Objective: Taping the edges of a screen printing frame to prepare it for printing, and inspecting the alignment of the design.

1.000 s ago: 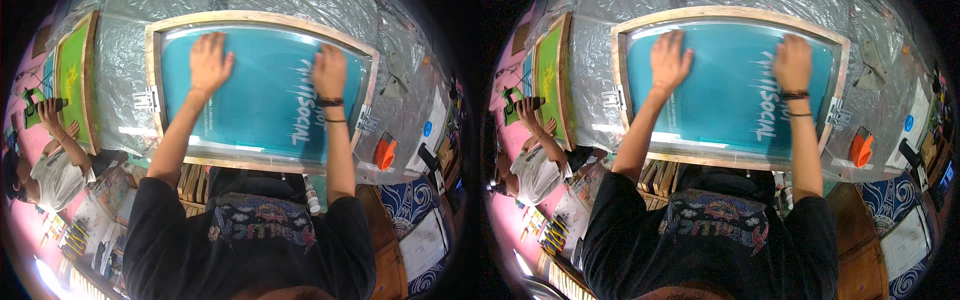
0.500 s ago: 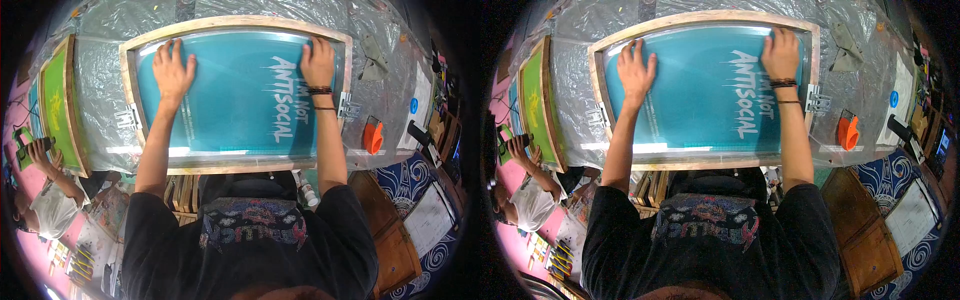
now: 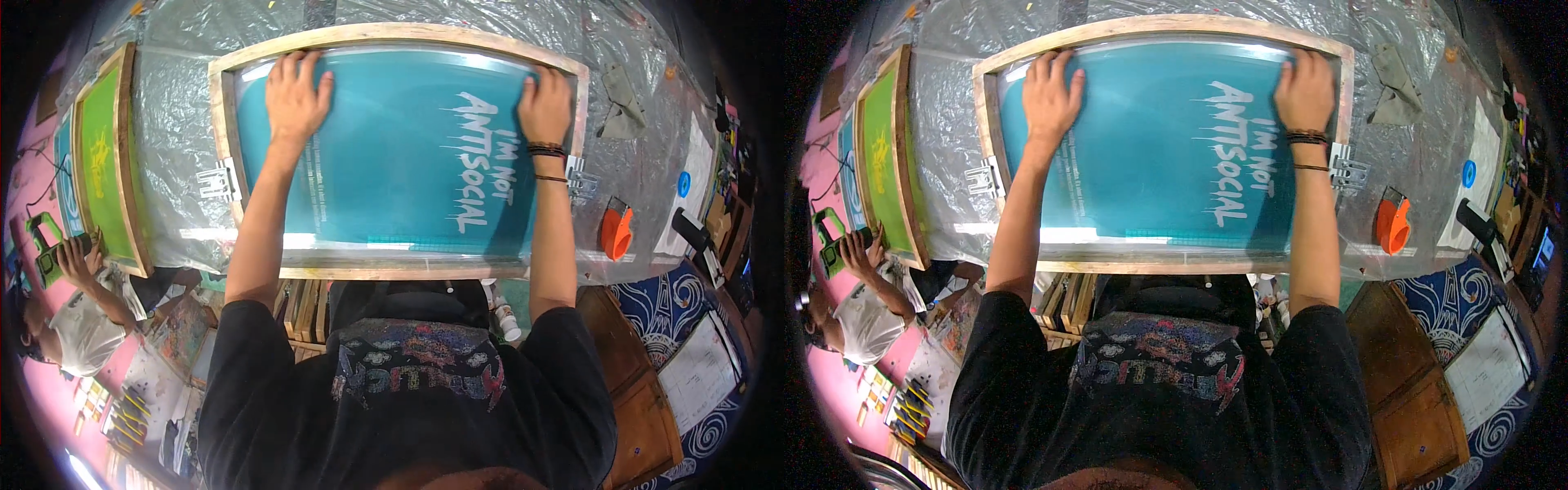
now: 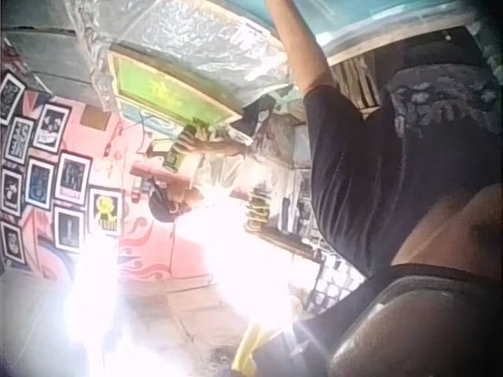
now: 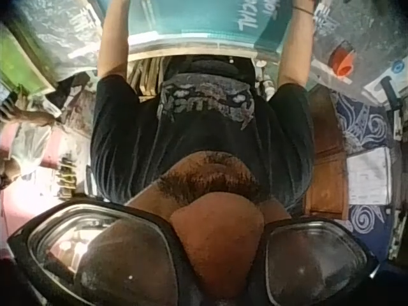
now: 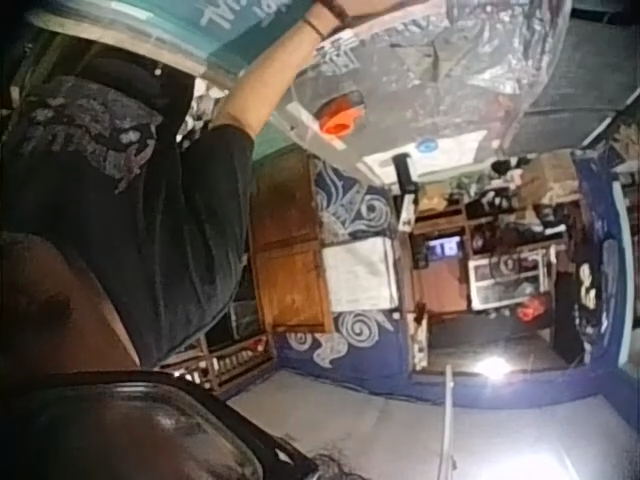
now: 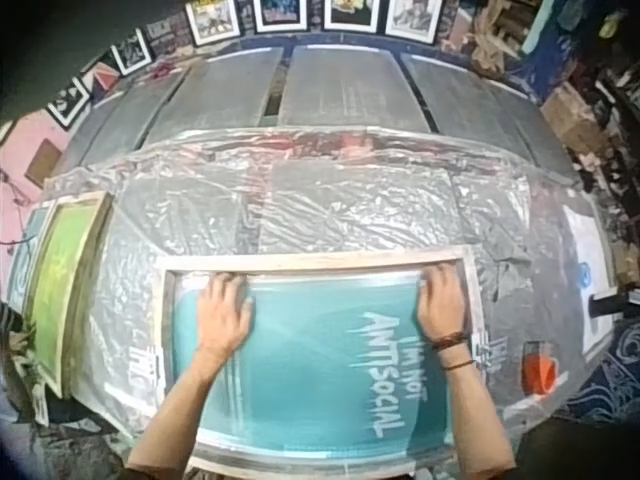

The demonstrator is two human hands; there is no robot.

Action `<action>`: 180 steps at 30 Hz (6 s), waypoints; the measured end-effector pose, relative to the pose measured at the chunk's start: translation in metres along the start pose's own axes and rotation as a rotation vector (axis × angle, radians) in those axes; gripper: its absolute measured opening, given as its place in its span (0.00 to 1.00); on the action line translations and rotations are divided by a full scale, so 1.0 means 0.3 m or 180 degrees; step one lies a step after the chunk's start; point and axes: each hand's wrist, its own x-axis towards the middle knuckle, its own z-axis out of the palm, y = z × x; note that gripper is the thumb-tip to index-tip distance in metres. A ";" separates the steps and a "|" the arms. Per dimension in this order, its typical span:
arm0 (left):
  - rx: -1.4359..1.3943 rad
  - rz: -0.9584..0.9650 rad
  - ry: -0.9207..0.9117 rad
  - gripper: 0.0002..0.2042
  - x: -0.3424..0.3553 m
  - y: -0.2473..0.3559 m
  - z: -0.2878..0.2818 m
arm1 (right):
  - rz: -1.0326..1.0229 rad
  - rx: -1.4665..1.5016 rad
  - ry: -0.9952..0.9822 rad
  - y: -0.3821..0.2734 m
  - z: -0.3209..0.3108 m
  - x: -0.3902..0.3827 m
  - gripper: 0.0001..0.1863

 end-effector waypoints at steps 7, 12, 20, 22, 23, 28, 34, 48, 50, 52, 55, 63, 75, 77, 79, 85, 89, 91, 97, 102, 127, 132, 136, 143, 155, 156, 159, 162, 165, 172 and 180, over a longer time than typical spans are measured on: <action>-0.0019 -0.1406 0.0217 0.25 -0.080 -0.163 -0.044 | 0.0514 -0.0587 -0.0005 -0.077 0.023 0.002 0.20; -0.0115 -0.0643 0.0392 0.25 -0.125 -0.103 -0.242 | 0.0269 -0.0240 0.0149 -0.269 0.082 -0.002 0.21; 0.0755 -0.1591 -0.0391 0.27 -0.368 -0.283 -0.304 | -0.0616 0.0244 -0.0265 -1.050 0.278 0.090 0.23; 0.0601 -0.1573 -0.0352 0.27 -0.361 -0.275 -0.308 | -0.0678 0.0256 -0.0350 -1.227 0.333 0.124 0.22; 0.0583 -0.1545 -0.0333 0.27 -0.357 -0.268 -0.306 | -0.0705 0.0220 -0.0331 -1.297 0.370 0.137 0.20; 0.0433 -0.1431 -0.0358 0.26 -0.362 -0.285 -0.305 | -0.0623 0.0415 -0.0398 -1.499 0.428 0.173 0.15; 0.0537 -0.1366 -0.0169 0.26 -0.382 -0.295 -0.294 | -0.0359 0.3009 -0.1003 -1.438 0.370 0.208 0.23; 0.1094 -0.1282 -0.0153 0.27 -0.376 -0.273 -0.302 | 0.0395 0.0070 0.0470 -0.276 0.080 0.018 0.14; 0.1015 -0.1245 -0.0136 0.27 -0.349 -0.247 -0.284 | 0.0716 -0.0538 0.0737 -0.049 0.026 -0.006 0.15; 0.1021 -0.1283 -0.0220 0.27 -0.361 -0.256 -0.295 | 0.1004 -0.0540 0.0260 -0.043 0.005 0.040 0.16; 0.0989 -0.1343 -0.0323 0.27 -0.363 -0.246 -0.307 | 0.1342 -0.0393 -0.0118 -0.007 -0.053 0.056 0.19; 0.0740 -0.1357 -0.0208 0.30 -0.412 -0.255 -0.344 | 0.1538 -0.0144 0.0488 0.056 -0.233 0.039 0.30; 0.0352 -0.3126 -0.0622 0.24 -0.976 -0.090 -0.572 | 0.1812 -0.0817 -0.0395 0.078 -0.056 0.184 0.29; 0.0374 -0.2355 -0.0281 0.23 -0.920 -0.023 -0.461 | 0.1673 -0.0925 -0.0222 0.275 -0.070 0.138 0.28; 0.0298 -0.2538 -0.0272 0.23 -0.919 -0.010 -0.444 | 0.1634 -0.0819 -0.0212 0.272 -0.098 0.126 0.26; 0.0361 -0.2714 0.0794 0.22 -0.948 0.122 -0.620 | 0.1616 -0.0094 0.0109 0.155 -0.445 0.260 0.29; 0.0207 -0.2957 0.1212 0.20 -0.881 0.198 -0.892 | 0.1555 0.0377 0.0528 -0.013 -0.833 0.384 0.30; 0.0060 -0.2923 0.1738 0.19 -0.850 0.238 -1.030 | 0.1188 0.0420 0.1288 -0.087 -1.051 0.426 0.27; 0.0198 -0.2302 0.3185 0.21 -0.839 0.230 -1.384 | 0.0402 0.0634 0.2685 -0.322 -1.684 0.506 0.39; -0.0110 -0.2239 0.3890 0.16 -0.988 0.141 -1.747 | -0.0312 0.1051 0.2999 -0.663 -2.099 0.550 0.37; 0.0469 -0.2571 0.5245 0.20 -1.545 0.009 -2.068 | -0.2207 0.2969 0.3355 -1.556 -2.382 0.596 0.28; 0.0690 -0.2577 0.5413 0.25 -1.608 -0.043 -2.042 | -0.2384 0.3143 0.3211 -1.715 -2.378 0.471 0.28; 0.0788 -0.2691 0.5527 0.26 -1.593 -0.083 -2.021 | -0.3146 0.3459 0.3580 -1.781 -2.407 0.453 0.24; 0.0979 -0.2920 0.5465 0.27 -1.631 -0.127 -1.975 | -0.2577 0.2803 0.3298 -1.824 -2.459 0.269 0.20; 0.0715 -0.2798 0.5541 0.27 -1.631 -0.216 -1.961 | -0.2879 0.2972 0.3206 -1.827 -2.499 0.216 0.23; 0.0720 -0.2796 0.5550 0.27 -1.639 -0.210 -1.961 | -0.2840 0.3022 0.2967 -1.823 -2.501 0.184 0.25; 0.0434 -0.2811 0.5458 0.28 -1.599 -0.213 -1.973 | -0.3993 0.3344 0.4122 -1.850 -2.465 0.315 0.27; 0.0697 -0.2731 0.5520 0.28 -1.587 -0.246 -1.959 | -0.3464 0.2942 0.3685 -1.812 -2.477 0.302 0.28; 0.0494 -0.2720 0.5645 0.28 -1.563 -0.245 -1.958 | -0.3512 0.2824 0.3989 -1.815 -2.471 0.308 0.28; 0.0471 -0.2797 0.5570 0.29 -1.582 -0.282 -1.929 | -0.3133 0.2893 0.3381 -1.825 -2.496 0.254 0.27; 0.0351 -0.2962 0.5535 0.30 -1.553 -0.265 -1.940 | -0.3220 0.2506 0.3806 -1.861 -2.581 0.276 0.26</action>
